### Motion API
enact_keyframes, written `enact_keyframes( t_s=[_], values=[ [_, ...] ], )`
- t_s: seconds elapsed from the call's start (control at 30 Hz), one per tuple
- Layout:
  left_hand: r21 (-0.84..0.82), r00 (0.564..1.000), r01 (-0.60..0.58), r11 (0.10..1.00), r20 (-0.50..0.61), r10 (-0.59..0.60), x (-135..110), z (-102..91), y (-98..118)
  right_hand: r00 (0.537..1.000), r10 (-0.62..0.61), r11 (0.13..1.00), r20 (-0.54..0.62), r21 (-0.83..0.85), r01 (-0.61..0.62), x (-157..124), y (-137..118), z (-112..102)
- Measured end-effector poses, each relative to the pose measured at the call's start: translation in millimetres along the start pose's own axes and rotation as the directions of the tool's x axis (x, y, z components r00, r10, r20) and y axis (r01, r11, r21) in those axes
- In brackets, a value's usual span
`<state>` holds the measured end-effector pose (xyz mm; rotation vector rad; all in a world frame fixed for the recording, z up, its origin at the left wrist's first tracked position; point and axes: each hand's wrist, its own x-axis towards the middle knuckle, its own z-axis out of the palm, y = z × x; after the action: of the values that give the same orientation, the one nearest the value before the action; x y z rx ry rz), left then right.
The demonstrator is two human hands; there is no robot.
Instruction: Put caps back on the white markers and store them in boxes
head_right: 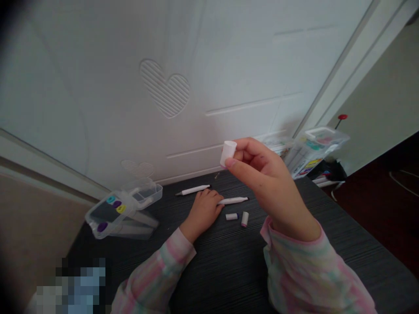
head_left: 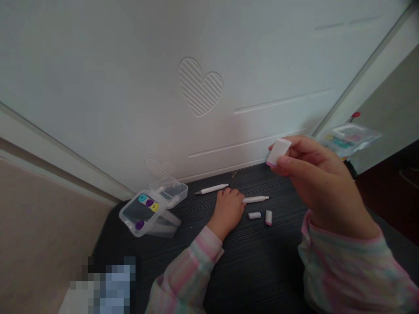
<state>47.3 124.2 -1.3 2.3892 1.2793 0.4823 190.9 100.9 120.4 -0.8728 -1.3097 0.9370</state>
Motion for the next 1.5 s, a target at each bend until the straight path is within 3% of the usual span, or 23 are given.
enact_keyframes(
  t_s=[0.17, 0.37, 0.43, 0.53, 0.57, 0.6, 0.77, 0.9, 1.17, 1.27, 1.5],
  values=[
    [-0.29, 0.987, 0.052, 0.955, -0.133, -0.094, 4.3, -27.5, -3.7, 1.0, 0.006, 1.0, -0.024, -0.025, -0.006, -0.5, 0.1, 0.2],
    [-0.694, 0.942, 0.037, 0.719, -0.217, -0.257, -1.0, -71.7, -3.8, 1.0, 0.006, 1.0, -0.023, -0.015, -0.006, 0.1, -1.5, 2.0],
    [-0.842, 0.937, -0.006, 0.54, -0.193, -0.292, -6.3, -81.8, 1.5, 1.0, 0.0, 1.0, -0.029, -0.025, 0.0, 0.2, -1.3, 3.1],
    [-0.996, 0.958, -0.064, 0.06, -0.078, -0.276, -13.7, -91.8, 12.1, 1.0, 0.0, 0.999, -0.022, -0.041, -0.001, 0.1, 0.7, 3.8],
    [-0.998, 0.967, -0.059, -0.036, -0.048, -0.249, -15.5, -93.9, 15.2, 1.0, 0.003, 0.999, -0.017, -0.043, -0.003, 0.0, 1.7, 3.6],
    [-0.997, 0.974, -0.048, -0.065, -0.032, -0.223, -16.9, -95.5, 17.6, 1.0, 0.006, 0.999, -0.012, -0.045, -0.006, 0.0, 2.6, 3.2],
    [-1.0, 0.983, -0.025, -0.01, -0.023, -0.182, -19.7, -98.5, 19.4, 1.0, -0.003, 0.999, 0.014, -0.044, 0.003, 0.2, 5.7, 2.6],
    [-1.0, 0.986, -0.014, -0.018, -0.011, -0.168, -20.6, -99.8, 18.3, 0.999, 0.002, 1.0, 0.047, -0.026, -0.001, 0.9, 6.2, 5.3],
    [-0.987, 0.985, 0.026, 0.156, -0.001, -0.174, -20.7, -99.3, 21.2, 0.998, 0.03, 0.999, 0.052, -0.047, -0.028, 0.8, 6.8, 8.1],
    [-0.965, 0.988, 0.027, 0.262, -0.014, -0.156, -20.3, -97.4, 18.7, 0.997, 0.043, 0.998, 0.069, -0.057, -0.039, -0.1, 6.6, 7.7],
    [-0.757, 0.973, 0.041, 0.652, -0.119, -0.199, -26.7, -100.5, 22.0, 0.992, 0.057, 0.992, 0.116, -0.12, -0.043, -4.9, 4.1, 8.1]
  ],
)
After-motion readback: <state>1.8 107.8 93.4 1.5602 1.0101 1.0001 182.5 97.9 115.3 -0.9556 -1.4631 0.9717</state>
